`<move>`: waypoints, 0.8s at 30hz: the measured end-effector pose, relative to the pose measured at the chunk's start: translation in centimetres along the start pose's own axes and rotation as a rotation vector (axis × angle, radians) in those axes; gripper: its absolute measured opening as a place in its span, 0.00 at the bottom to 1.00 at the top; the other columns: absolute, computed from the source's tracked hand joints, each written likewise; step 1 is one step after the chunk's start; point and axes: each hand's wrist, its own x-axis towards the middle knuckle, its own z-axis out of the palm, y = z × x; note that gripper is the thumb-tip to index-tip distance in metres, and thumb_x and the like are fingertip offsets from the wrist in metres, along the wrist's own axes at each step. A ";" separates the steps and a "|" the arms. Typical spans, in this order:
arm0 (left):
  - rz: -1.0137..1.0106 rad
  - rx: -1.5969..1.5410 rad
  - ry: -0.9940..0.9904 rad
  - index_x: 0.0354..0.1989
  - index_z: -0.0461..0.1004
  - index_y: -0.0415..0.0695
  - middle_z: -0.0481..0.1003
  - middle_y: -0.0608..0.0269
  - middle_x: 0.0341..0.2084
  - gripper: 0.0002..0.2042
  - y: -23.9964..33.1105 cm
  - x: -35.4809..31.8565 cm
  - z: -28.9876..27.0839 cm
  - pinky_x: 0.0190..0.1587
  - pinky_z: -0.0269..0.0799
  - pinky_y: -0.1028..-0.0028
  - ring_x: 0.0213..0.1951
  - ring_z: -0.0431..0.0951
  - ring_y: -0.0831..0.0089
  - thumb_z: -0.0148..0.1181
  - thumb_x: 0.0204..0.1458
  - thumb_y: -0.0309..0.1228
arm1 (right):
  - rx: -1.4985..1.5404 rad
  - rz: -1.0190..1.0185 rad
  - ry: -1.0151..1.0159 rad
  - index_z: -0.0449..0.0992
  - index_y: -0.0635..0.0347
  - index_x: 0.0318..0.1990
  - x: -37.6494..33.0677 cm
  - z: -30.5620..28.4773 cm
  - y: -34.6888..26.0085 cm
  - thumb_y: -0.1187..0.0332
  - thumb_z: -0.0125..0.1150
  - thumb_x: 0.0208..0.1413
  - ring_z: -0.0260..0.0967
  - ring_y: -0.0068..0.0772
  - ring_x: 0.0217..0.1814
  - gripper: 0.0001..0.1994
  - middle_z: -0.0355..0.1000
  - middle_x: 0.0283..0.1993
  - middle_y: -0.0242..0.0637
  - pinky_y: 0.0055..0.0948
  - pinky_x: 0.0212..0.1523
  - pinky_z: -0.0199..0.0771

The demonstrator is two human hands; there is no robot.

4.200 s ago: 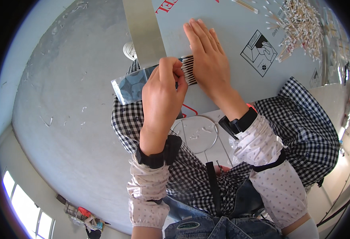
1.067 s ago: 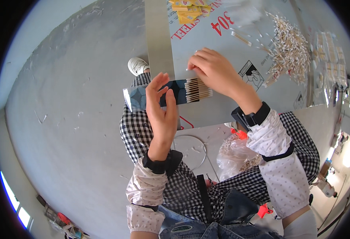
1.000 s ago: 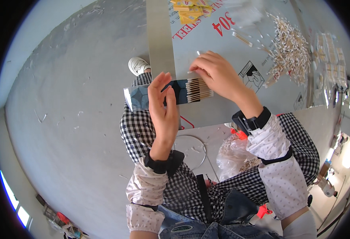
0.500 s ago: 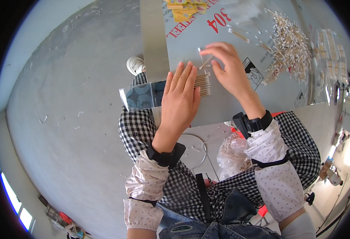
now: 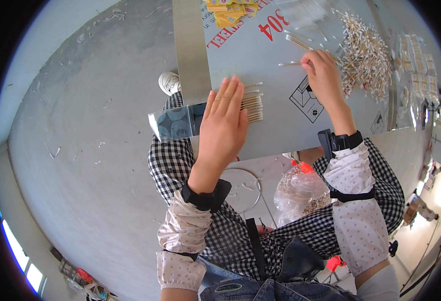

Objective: Organizing and inserting cotton swabs into small packaging sleeves on a flat surface.

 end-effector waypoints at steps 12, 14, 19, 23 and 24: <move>-0.455 -0.840 0.443 0.69 0.56 0.37 0.64 0.47 0.65 0.24 -0.1 -1.9 -1.9 0.69 0.55 0.62 0.68 0.62 0.60 0.41 0.62 0.20 | 0.189 0.120 0.132 0.74 0.57 0.37 -0.9 0.9 -3.8 0.77 0.60 0.53 0.70 0.44 0.45 0.06 0.72 0.37 0.35 0.41 0.49 0.69; -0.510 -0.943 0.504 0.68 0.56 0.38 0.64 0.47 0.65 0.23 0.2 -2.4 -0.9 0.69 0.56 0.61 0.68 0.62 0.61 0.40 0.64 0.24 | 0.381 0.004 0.025 0.75 0.56 0.38 -0.8 1.8 -6.9 0.78 0.60 0.53 0.69 0.43 0.45 0.06 0.73 0.38 0.34 0.40 0.50 0.69; -0.472 -1.023 0.506 0.69 0.55 0.38 0.64 0.47 0.65 0.22 0.9 -1.9 0.3 0.70 0.54 0.62 0.68 0.62 0.61 0.39 0.66 0.25 | 0.367 -0.075 -0.064 0.74 0.56 0.35 0.3 2.8 -9.1 0.77 0.60 0.53 0.69 0.39 0.42 0.05 0.72 0.35 0.31 0.36 0.48 0.69; -0.498 -1.055 0.488 0.69 0.55 0.38 0.63 0.47 0.65 0.22 1.0 -1.9 0.9 0.70 0.53 0.62 0.68 0.62 0.61 0.40 0.66 0.26 | 0.339 -0.111 -0.136 0.73 0.56 0.34 0.4 2.9 -9.5 0.76 0.61 0.54 0.69 0.36 0.41 0.04 0.72 0.33 0.29 0.34 0.47 0.68; -0.498 -1.054 0.489 0.69 0.55 0.38 0.63 0.47 0.65 0.22 0.9 -1.9 0.9 0.70 0.53 0.62 0.68 0.62 0.61 0.40 0.66 0.26 | 0.340 -0.111 -0.136 0.73 0.56 0.34 0.4 2.9 -9.6 0.76 0.61 0.54 0.69 0.36 0.41 0.04 0.72 0.33 0.29 0.34 0.47 0.68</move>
